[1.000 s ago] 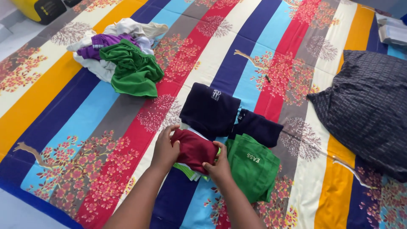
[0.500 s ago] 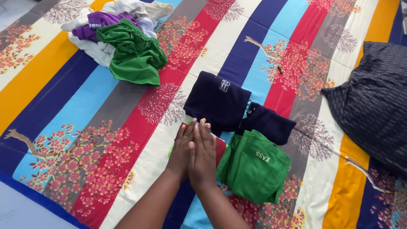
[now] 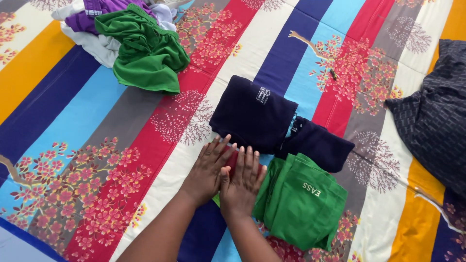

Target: Folding various items of clothing on a bed.

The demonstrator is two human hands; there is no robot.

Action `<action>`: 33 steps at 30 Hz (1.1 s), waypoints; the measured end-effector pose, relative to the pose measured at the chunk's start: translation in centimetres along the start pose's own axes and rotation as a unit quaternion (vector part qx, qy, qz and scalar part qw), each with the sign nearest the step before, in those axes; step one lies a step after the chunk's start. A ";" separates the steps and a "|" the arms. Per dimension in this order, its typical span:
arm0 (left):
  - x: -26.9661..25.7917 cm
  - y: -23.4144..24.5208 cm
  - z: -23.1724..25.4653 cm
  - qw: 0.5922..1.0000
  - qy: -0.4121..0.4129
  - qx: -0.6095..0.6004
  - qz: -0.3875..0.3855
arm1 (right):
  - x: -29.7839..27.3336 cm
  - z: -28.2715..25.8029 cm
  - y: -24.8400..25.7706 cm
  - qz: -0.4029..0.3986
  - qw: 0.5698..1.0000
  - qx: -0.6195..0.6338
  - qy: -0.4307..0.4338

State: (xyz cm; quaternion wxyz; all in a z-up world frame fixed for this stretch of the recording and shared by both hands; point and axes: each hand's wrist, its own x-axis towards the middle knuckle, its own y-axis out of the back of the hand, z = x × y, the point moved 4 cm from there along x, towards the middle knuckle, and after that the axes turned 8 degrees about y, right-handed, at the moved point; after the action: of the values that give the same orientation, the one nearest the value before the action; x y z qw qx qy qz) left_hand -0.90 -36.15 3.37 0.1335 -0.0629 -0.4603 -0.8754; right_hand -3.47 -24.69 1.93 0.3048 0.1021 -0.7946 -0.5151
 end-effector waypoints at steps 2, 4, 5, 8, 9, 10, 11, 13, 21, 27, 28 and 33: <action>0.1 0.1 -0.9 1.000 0.015 -0.024 0.000 | -0.6 1.6 -0.6 -0.023 0.998 0.022 -0.045; 0.1 0.1 -1.9 0.998 0.030 -0.047 -0.001 | -1.0 2.7 -1.1 -0.048 0.994 0.044 -0.090; 0.2 0.0 -2.5 0.997 0.038 -0.059 -0.012 | -1.0 2.8 -1.1 -0.040 0.995 0.051 -0.071; -0.1 -0.4 -2.9 0.996 0.050 -0.070 -0.021 | -1.1 2.9 -0.8 -0.036 0.996 0.071 -0.047; 0.0 -0.5 -2.9 0.996 0.052 -0.067 -0.017 | -0.9 2.9 -0.8 -0.036 0.995 0.084 -0.041; 0.1 -0.6 -3.0 0.996 0.051 -0.067 -0.015 | -0.7 3.1 -1.0 -0.035 0.995 0.084 -0.040; 0.2 -0.7 -3.0 0.997 0.052 -0.058 -0.012 | -0.7 3.2 -1.3 -0.037 0.995 0.084 -0.038; 0.0 -0.8 -3.2 0.997 0.058 -0.050 -0.011 | -0.8 3.3 -1.6 -0.043 0.995 0.085 -0.038; -0.5 -2.3 -3.3 0.995 0.096 0.023 0.001 | -0.7 5.0 -2.8 -0.096 0.992 0.075 -0.030; -0.5 -2.3 -1.1 0.968 0.175 0.175 0.037 | 0.7 4.7 -0.2 -0.107 0.989 0.088 -0.052; -0.4 -1.4 0.3 0.968 0.173 0.179 0.044 | 1.0 3.8 1.2 -0.101 0.990 0.091 -0.048; -2.6 2.1 7.2 0.960 0.186 0.097 0.186 | -0.3 0.5 7.9 -0.009 0.982 0.187 -0.004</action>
State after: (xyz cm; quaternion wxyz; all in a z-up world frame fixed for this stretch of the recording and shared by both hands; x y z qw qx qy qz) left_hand 2.10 -30.86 8.52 0.3825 0.0300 -0.4901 -0.7827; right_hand -2.31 -20.63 8.59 0.2719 0.1625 -0.8772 -0.3608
